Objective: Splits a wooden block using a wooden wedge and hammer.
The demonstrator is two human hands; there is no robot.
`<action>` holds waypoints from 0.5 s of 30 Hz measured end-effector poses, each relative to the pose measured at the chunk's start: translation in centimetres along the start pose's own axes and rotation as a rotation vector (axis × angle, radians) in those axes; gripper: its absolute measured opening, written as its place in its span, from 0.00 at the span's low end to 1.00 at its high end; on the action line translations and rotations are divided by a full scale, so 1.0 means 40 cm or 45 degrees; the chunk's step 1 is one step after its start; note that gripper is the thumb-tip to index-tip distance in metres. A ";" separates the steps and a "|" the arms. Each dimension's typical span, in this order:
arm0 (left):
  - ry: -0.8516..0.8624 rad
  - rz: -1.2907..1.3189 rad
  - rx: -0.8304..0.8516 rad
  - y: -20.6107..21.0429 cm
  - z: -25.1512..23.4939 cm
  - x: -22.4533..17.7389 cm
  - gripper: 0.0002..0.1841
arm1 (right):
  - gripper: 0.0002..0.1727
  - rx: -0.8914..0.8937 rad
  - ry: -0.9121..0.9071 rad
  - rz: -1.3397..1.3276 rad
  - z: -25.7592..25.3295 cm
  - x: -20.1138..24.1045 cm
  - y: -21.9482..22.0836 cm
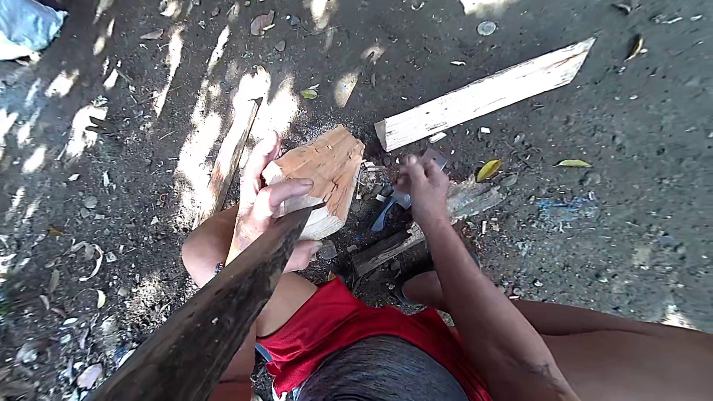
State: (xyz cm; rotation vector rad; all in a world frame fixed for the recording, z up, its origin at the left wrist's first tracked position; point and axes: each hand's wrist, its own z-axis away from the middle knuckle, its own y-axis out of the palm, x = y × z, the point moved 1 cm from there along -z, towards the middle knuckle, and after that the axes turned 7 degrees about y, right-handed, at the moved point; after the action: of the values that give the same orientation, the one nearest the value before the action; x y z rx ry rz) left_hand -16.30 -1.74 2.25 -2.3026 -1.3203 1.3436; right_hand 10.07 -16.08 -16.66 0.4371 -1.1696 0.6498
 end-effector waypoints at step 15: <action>-0.160 -0.135 -0.248 -0.026 0.018 0.018 0.43 | 0.38 -0.195 0.934 0.845 -0.088 -0.392 0.055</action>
State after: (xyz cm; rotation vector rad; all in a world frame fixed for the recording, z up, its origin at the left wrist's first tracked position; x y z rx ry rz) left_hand -17.34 -0.78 1.92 -2.2618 -1.6561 1.4023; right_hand 7.25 -15.98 -32.64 -0.3365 -0.6261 1.1590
